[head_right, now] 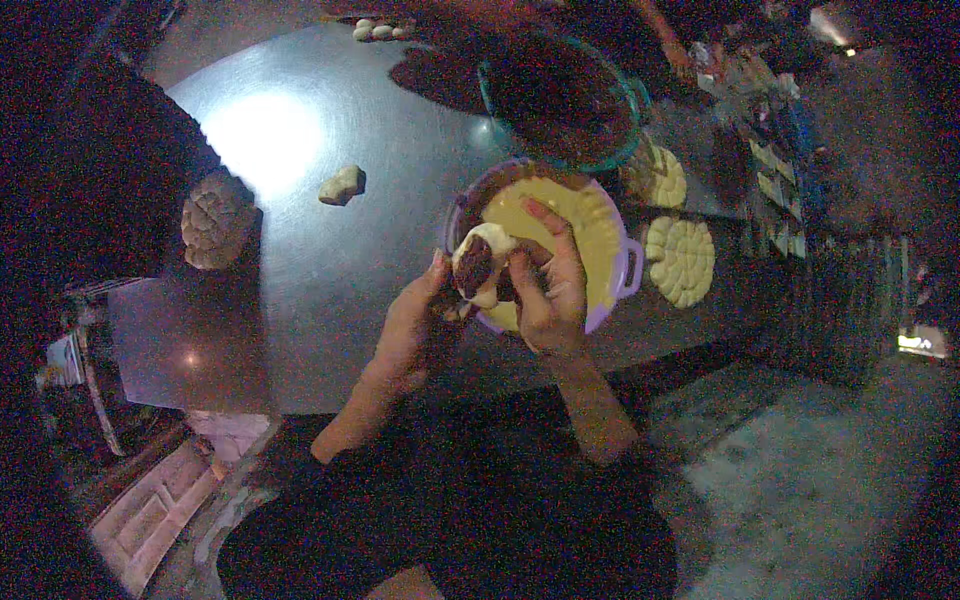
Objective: The person fills small pieces of dough with a dark paste by hand, pinches them shut, and arranges them into patterns on a metal table. The person then lifts the assembled dough shapes and places them into a wooden tray.
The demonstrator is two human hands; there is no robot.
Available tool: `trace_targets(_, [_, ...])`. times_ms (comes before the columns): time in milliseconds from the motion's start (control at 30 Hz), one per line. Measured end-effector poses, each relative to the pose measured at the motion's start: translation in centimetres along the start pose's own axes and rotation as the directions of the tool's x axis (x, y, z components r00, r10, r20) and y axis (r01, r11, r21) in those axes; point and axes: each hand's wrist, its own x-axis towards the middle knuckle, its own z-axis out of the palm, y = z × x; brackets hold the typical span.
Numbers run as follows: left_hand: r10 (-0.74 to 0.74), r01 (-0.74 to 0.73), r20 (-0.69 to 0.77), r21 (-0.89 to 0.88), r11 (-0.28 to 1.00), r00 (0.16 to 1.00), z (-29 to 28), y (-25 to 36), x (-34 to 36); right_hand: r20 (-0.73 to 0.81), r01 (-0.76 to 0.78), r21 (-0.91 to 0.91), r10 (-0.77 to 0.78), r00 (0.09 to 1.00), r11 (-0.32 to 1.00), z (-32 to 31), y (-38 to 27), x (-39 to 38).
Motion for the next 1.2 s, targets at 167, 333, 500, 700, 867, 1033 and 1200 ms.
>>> trace_targets(167, [0.094,-0.107,-0.113,-0.116,0.987,0.989,2.2,-5.0,-2.3,0.209,0.208,-0.194,-0.167,0.964,0.959,-4.9,-0.3,-5.9])
trace_targets(333, [0.326,-0.369,0.175,0.365,0.855,0.929,4.6,-9.4,-5.6,0.385,0.527,-0.745,-0.381,0.841,0.409,-7.1,-3.8,-11.4])
trace_targets(500, [0.378,-0.453,0.25,0.528,0.718,0.891,6.1,-13.3,-7.9,0.223,0.482,-0.378,-0.427,0.876,0.791,-9.1,-3.1,-15.4])
trace_targets(700, [0.36,-0.273,-0.022,0.61,0.744,0.933,7.3,-13.6,-11.0,0.56,0.714,-0.627,-0.457,0.691,0.311,-7.6,-6.4,-18.0])
trace_targets(867, [0.435,-0.33,0.052,0.733,0.595,0.899,5.3,-13.5,-12.7,0.625,0.746,-0.536,-0.41,0.665,0.394,-6.7,-6.7,-18.2])
trace_targets(1033, [0.497,-0.338,0.09,0.834,0.436,0.863,4.2,-11.7,-14.1,0.583,0.571,-0.511,-0.23,0.78,0.642,-4.5,-6.7,-17.3])
trace_targets(1200, [0.584,-0.635,0.295,0.547,0.545,0.756,0.7,-9.3,-14.7,0.595,0.596,-0.662,-0.164,0.787,0.455,-0.4,-5.3,-14.8])
